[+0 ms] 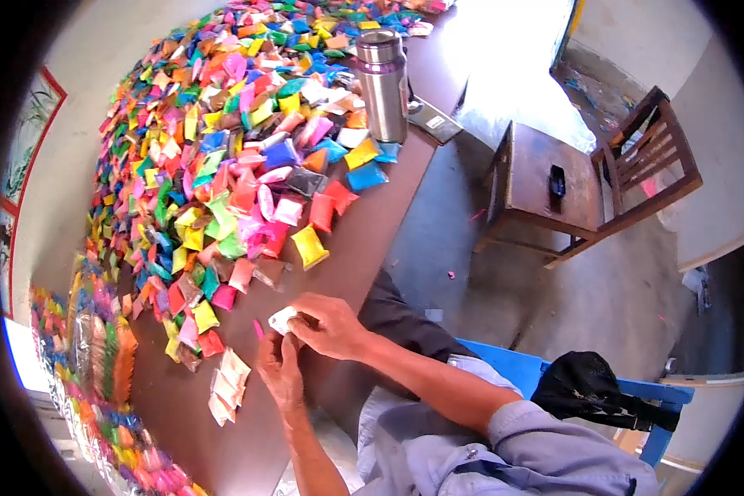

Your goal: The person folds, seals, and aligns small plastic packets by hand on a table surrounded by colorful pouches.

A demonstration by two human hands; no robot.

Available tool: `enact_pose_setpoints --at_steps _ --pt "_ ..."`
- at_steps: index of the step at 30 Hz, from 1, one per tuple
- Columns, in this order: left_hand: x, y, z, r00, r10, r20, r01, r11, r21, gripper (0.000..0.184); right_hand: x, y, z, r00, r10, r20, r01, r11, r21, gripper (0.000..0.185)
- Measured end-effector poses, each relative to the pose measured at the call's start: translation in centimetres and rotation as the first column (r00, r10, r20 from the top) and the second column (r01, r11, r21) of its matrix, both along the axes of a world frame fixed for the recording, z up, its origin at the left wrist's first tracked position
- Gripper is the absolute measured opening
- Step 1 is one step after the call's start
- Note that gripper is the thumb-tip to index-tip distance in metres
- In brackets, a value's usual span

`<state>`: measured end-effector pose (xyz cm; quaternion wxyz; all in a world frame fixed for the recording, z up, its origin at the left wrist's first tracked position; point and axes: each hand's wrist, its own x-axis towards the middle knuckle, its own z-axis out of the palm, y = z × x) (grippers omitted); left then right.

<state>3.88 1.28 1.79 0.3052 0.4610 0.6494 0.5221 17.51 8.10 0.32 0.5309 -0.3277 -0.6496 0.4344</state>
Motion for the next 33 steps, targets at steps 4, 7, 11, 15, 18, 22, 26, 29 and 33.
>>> enact_pose_setpoints --at_steps 4,7,11,15,18,22,26,29,33 --pt "0.2 0.0 0.2 0.998 0.033 -0.045 -0.035 0.999 -0.033 0.019 0.3 -0.1 0.8 0.999 0.015 0.034 -0.015 1.000 -0.013 0.016" --pt "-0.5 -0.1 -1.3 0.998 0.029 -0.050 -0.028 0.999 0.018 0.018 0.2 0.0 0.6 0.998 0.046 0.050 -0.045 0.999 -0.020 0.016" --pt "0.2 -0.2 -0.5 0.998 0.067 -0.019 -0.068 0.997 -0.045 0.014 0.2 0.0 0.4 0.999 0.022 0.031 -0.022 1.000 0.016 0.014" --pt "0.7 -0.5 0.0 0.994 0.041 -0.106 -0.046 0.998 -0.049 0.021 0.1 -0.1 0.2 1.000 -0.021 0.001 0.021 0.999 -0.036 0.018" --pt "0.7 -0.6 0.7 0.992 0.026 -0.125 -0.037 0.995 -0.093 0.027 0.3 -0.3 1.1 0.999 -0.024 0.047 0.028 0.995 -0.097 0.017" --pt "0.7 -0.7 0.6 0.997 0.040 -0.068 -0.048 0.991 -0.124 0.022 0.1 -0.2 1.2 0.997 -0.003 0.083 0.007 0.999 -0.046 0.017" --pt "0.9 -0.7 1.0 0.996 0.047 -0.076 -0.051 0.997 -0.056 0.018 -0.3 -0.2 0.1 0.998 0.002 0.067 0.002 0.999 -0.047 0.015" --pt "0.7 -0.7 1.0 0.997 0.049 -0.054 -0.051 0.998 -0.033 0.019 0.0 -0.2 1.0 0.997 0.051 0.058 -0.044 0.992 -0.116 0.013" --pt "1.1 -0.4 2.1 0.996 0.010 0.083 -0.010 1.000 -0.002 0.024 -0.3 -0.4 0.3 0.994 0.084 -0.074 -0.098 0.973 -0.207 0.019"
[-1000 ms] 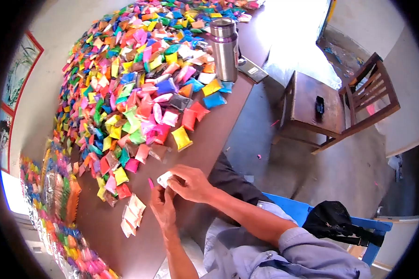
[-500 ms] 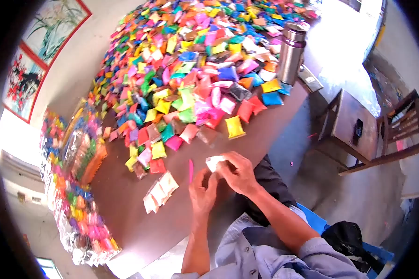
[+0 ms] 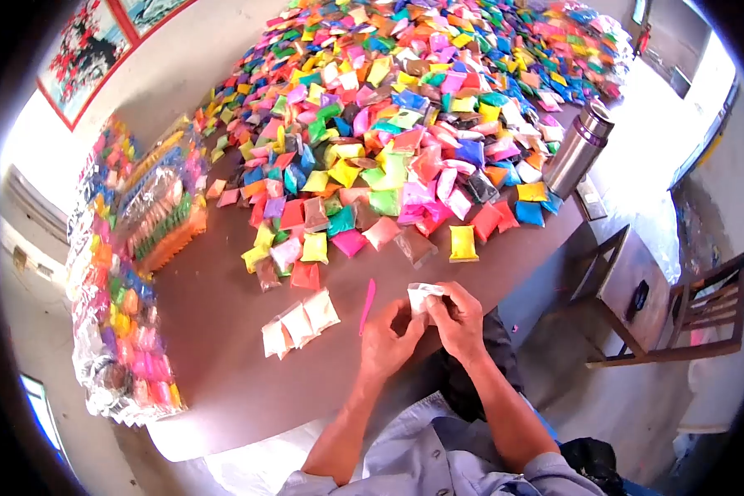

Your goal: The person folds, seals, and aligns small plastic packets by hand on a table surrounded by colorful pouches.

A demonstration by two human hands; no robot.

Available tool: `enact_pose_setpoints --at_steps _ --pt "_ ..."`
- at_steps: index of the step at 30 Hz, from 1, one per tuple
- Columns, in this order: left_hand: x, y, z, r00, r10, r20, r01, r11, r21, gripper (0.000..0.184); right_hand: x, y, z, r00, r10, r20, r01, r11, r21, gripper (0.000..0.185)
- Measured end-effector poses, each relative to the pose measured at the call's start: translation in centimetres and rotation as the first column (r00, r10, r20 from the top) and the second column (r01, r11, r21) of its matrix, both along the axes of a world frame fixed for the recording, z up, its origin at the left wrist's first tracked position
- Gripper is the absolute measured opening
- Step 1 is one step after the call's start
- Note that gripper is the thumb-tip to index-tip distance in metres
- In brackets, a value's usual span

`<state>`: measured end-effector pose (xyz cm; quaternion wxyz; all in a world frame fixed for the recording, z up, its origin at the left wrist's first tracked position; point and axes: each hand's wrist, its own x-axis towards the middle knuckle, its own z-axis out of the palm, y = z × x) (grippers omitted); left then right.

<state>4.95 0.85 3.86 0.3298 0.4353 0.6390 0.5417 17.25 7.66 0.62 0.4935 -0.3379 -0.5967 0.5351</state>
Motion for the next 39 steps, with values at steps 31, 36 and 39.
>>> enact_pose_setpoints --at_steps 31,36,39 --pt "-0.2 -0.5 -0.6 0.977 0.006 -0.212 -0.012 1.000 -0.026 0.020 0.1 -0.2 -0.1 1.000 0.007 0.008 -0.005 0.988 -0.156 0.009" --pt "0.2 -0.3 -0.9 0.994 0.079 -0.072 -0.072 0.993 0.092 0.018 0.3 0.1 -1.0 0.996 -0.018 0.092 0.018 1.000 -0.008 0.010" --pt "-0.1 -0.4 -1.3 0.985 0.078 -0.152 -0.076 0.997 0.015 0.015 0.2 0.4 -0.6 0.990 -0.015 0.138 -0.003 0.991 0.130 0.011"
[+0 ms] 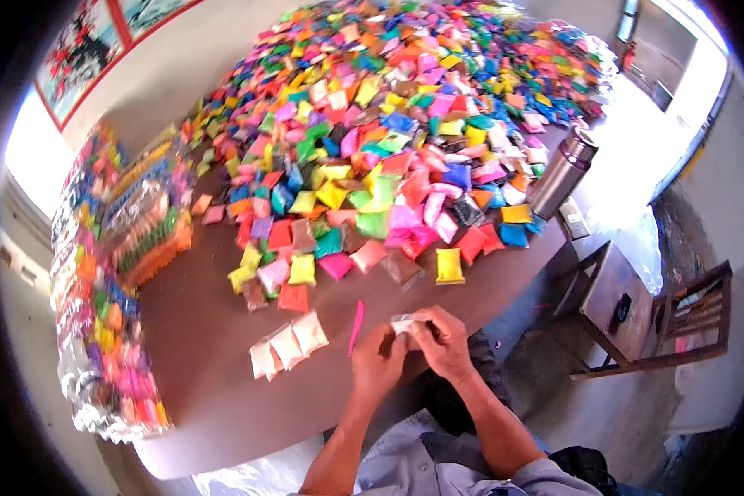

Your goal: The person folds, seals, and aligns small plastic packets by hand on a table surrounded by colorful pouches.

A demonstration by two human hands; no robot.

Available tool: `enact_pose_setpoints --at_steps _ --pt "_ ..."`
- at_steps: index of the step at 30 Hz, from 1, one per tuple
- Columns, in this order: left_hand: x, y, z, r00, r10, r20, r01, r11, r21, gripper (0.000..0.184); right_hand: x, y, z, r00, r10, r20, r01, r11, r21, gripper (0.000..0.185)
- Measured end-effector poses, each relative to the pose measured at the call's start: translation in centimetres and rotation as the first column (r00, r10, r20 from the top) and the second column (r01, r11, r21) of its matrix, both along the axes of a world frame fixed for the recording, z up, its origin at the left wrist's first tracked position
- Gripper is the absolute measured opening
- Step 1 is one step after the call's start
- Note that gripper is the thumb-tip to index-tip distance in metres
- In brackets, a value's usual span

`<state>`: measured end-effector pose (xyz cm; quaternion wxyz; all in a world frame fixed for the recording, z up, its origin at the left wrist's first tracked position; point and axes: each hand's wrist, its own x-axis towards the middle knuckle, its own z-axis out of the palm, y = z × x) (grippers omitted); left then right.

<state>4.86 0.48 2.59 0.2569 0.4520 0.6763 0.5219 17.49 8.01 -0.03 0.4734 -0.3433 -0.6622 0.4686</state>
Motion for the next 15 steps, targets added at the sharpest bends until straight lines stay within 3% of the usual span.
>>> enact_pose_setpoints --at_steps 1,3,5,6,10,12,15 --pt "-0.1 -0.1 0.0 0.999 -0.031 -0.008 0.031 0.999 0.012 0.015 0.1 0.1 0.2 0.999 -0.020 0.047 0.018 0.999 0.050 0.013" --pt "-0.3 -0.1 -0.2 0.998 -0.008 -0.057 0.006 0.999 -0.036 0.016 0.3 -0.3 1.5 0.994 -0.001 0.108 0.003 1.000 -0.020 0.009" --pt "-0.3 0.1 -0.9 0.996 0.016 -0.089 -0.017 1.000 -0.008 0.015 0.3 -0.2 0.9 0.996 -0.024 0.085 0.020 0.999 0.047 0.013" --pt "-0.4 0.0 -0.6 0.996 0.000 -0.087 -0.006 0.997 -0.073 0.017 0.4 -0.1 0.8 0.997 -0.017 0.076 0.014 0.999 0.040 0.013" --pt "-0.4 0.4 -1.4 0.999 -0.007 -0.054 0.006 1.000 -0.011 0.019 0.5 -0.1 0.7 0.998 -0.012 0.064 0.010 1.000 0.026 0.013" --pt "0.0 0.2 -0.2 0.996 0.028 0.086 -0.029 1.000 0.004 0.019 0.6 -0.1 0.5 0.998 -0.013 0.068 0.010 0.999 0.048 0.015" --pt "-0.3 0.1 -0.6 0.986 -0.005 0.165 -0.001 0.999 0.032 0.018 0.6 0.0 0.8 0.998 0.001 0.055 -0.004 0.998 0.061 0.015"
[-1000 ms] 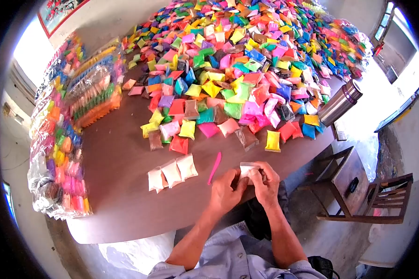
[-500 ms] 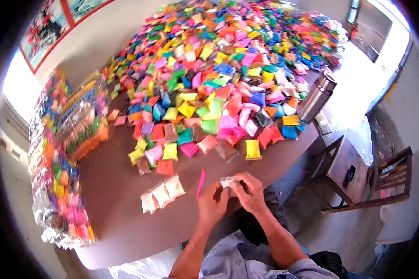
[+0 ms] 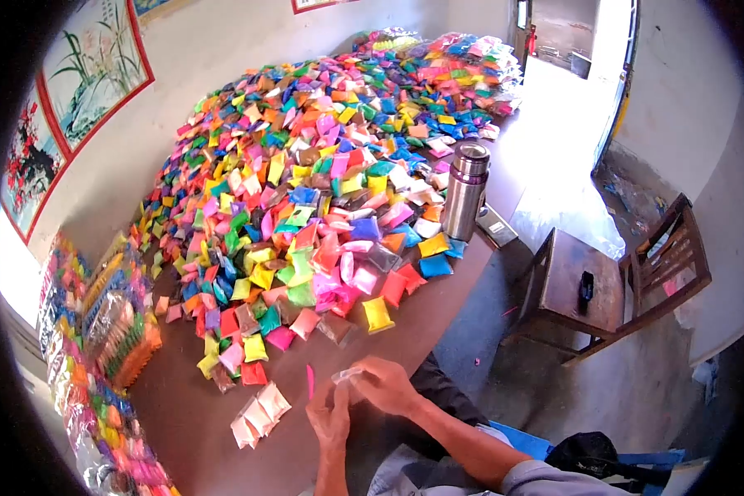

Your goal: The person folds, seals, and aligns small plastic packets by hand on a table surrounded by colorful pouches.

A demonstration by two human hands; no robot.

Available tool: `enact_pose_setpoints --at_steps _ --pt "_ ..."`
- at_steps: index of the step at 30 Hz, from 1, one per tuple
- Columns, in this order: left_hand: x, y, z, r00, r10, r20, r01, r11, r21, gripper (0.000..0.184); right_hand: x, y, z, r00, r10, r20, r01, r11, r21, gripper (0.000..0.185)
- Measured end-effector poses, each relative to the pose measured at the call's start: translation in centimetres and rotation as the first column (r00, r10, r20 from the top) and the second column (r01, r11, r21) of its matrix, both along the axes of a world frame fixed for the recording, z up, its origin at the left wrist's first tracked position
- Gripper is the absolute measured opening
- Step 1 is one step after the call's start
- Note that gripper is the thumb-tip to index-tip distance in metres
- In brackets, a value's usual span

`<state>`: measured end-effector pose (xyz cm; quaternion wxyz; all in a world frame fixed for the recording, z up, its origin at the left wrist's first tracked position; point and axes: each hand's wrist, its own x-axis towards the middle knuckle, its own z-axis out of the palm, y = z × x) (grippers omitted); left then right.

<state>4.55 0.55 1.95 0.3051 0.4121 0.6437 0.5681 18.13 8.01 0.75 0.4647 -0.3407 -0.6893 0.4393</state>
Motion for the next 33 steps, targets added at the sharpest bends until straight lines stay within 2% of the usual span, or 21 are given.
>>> enact_pose_setpoints --at_steps 1,4,5,8,10,12,13,14,16,18,19,20,24,26,28,30,31,32,33 --pt "0.3 0.2 0.1 0.992 0.068 -0.104 -0.065 0.997 0.032 0.014 0.0 0.0 0.3 1.000 0.003 -0.005 -0.003 1.000 0.008 0.015" --pt "-0.3 0.1 -0.3 0.995 0.027 -0.101 -0.028 1.000 -0.009 0.012 -0.2 -0.1 0.1 1.000 -0.020 0.006 0.020 0.999 0.025 0.015" --pt "-0.8 0.1 -1.5 0.986 0.048 -0.160 -0.048 0.999 0.001 0.013 -0.2 -0.2 0.3 1.000 -0.010 -0.009 0.010 1.000 0.008 0.015" --pt "-0.3 0.2 -0.5 0.988 0.044 -0.151 -0.046 0.999 -0.006 0.014 -0.2 0.0 0.1 1.000 0.000 -0.017 0.000 1.000 -0.009 0.014" --pt "-0.4 0.3 -0.9 0.993 0.040 -0.108 -0.041 0.999 -0.010 0.014 -0.5 0.0 -0.5 0.997 -0.017 -0.082 0.021 0.999 0.048 0.014" --pt "-1.8 0.5 -3.3 0.993 0.027 -0.116 -0.018 0.996 0.082 0.015 -0.3 -0.3 -0.3 0.999 0.010 -0.041 -0.010 1.000 0.002 0.014" --pt "-1.1 0.6 -2.7 0.992 0.034 -0.125 -0.014 0.988 0.154 0.015 -0.3 -0.2 -0.6 0.999 0.013 -0.036 -0.012 0.999 0.030 0.015" --pt "-2.0 0.6 -3.7 0.981 0.023 -0.195 0.003 0.991 0.134 0.015 -0.5 -0.1 -1.1 0.999 0.013 -0.029 -0.012 0.998 0.060 0.015" --pt "-1.6 0.7 -3.1 0.974 0.035 -0.223 0.003 0.986 0.168 0.015 -0.7 0.0 -1.5 0.998 0.009 -0.062 0.000 0.992 0.130 0.017" --pt "-1.4 0.7 -2.5 0.971 0.028 -0.239 0.001 0.993 0.121 0.017 -0.9 -0.1 -1.6 0.998 0.025 -0.051 -0.021 0.996 0.082 0.018" --pt "-1.1 0.8 -2.2 0.978 0.031 -0.209 -0.002 0.990 0.138 0.019 -1.0 -0.1 -1.5 0.998 0.005 -0.057 0.001 0.994 0.110 0.018" --pt "-0.9 0.8 -1.8 0.965 0.048 -0.259 -0.021 0.994 0.107 0.021 -1.0 -0.1 -1.5 0.998 -0.012 -0.063 0.021 0.990 0.136 0.018" --pt "-0.4 0.8 -0.7 0.992 -0.014 -0.122 0.017 1.000 0.021 0.021 -1.0 -0.3 -1.5 0.991 -0.053 -0.122 0.065 0.993 0.102 0.018" --pt "1.1 1.0 0.8 0.975 0.031 -0.219 -0.014 0.997 0.075 0.033 -0.8 -0.5 -1.1 0.984 -0.090 -0.154 0.106 0.990 0.097 0.017" --pt "1.5 1.8 1.4 0.966 0.028 -0.257 -0.010 0.998 0.070 0.032 -0.8 -0.8 -0.6 0.951 -0.183 -0.251 0.194 0.981 0.023 0.016" --pt "2.0 2.8 1.8 0.913 0.045 -0.406 -0.007 0.995 0.095 0.041 -0.5 -0.7 -0.4 0.946 -0.218 -0.239 0.230 0.973 0.026 0.016" --pt "1.7 3.9 1.2 0.976 -0.065 -0.209 0.074 0.997 0.033 0.020 -0.2 -0.5 -0.3 0.932 -0.271 -0.240 0.284 0.959 0.022 0.016" --pt "1.6 4.7 0.6 0.977 -0.069 -0.200 0.078 0.996 0.036 0.020 0.0 -0.2 -0.2 0.916 -0.322 -0.242 0.336 0.942 0.021 0.015" --pt "1.6 5.5 0.2 0.967 -0.144 -0.209 0.163 0.984 0.074 0.019 0.6 -0.2 0.0 0.911 -0.347 -0.222 0.352 0.936 -0.017 0.015"
